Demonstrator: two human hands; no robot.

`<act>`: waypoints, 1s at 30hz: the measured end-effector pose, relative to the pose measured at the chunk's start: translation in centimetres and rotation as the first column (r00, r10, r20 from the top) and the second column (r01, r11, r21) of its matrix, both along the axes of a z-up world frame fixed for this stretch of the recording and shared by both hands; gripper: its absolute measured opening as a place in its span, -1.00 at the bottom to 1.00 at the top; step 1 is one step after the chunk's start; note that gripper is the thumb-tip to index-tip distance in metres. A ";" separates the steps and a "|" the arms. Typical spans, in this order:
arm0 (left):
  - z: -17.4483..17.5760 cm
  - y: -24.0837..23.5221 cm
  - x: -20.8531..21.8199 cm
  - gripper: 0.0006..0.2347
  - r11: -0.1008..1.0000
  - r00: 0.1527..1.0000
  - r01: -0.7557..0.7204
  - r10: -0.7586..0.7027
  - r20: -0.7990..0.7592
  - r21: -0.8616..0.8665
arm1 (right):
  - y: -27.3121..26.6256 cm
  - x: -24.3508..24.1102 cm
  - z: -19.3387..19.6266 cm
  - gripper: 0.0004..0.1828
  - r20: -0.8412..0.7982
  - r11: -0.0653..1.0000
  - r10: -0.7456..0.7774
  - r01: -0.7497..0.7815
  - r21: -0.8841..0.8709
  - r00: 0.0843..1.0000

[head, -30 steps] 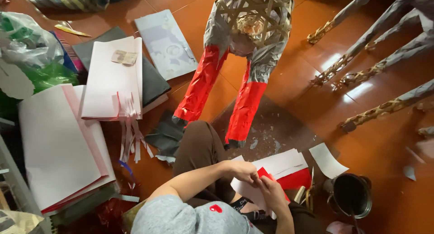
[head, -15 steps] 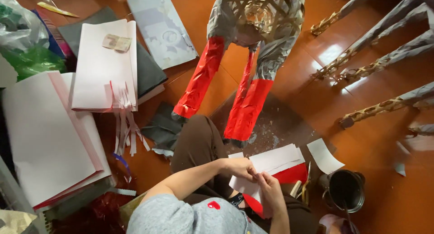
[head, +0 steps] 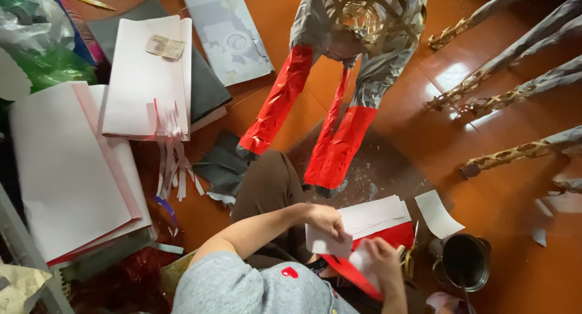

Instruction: Wrapping the legs of a giraffe sculpture with red paper and cutting it to size with scissors.

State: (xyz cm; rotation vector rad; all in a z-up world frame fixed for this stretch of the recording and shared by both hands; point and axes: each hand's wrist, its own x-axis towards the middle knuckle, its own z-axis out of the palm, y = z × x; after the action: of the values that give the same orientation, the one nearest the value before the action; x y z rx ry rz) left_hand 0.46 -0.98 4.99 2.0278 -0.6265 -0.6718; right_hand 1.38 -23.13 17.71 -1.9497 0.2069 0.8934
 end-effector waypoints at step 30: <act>-6.6 -2.3 -0.3 -0.68 0.613 0.674 -0.738 0.659 -0.333 -0.282 | 5.5 16.9 -11.5 -0.63 0.582 0.712 -0.700 0.453 0.536 0.413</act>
State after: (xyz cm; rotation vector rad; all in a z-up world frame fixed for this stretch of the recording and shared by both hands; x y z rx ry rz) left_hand 0.20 -3.23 -1.57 1.5941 0.1864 -0.2196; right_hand 18.27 -17.63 6.25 -1.5993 0.2181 -0.4067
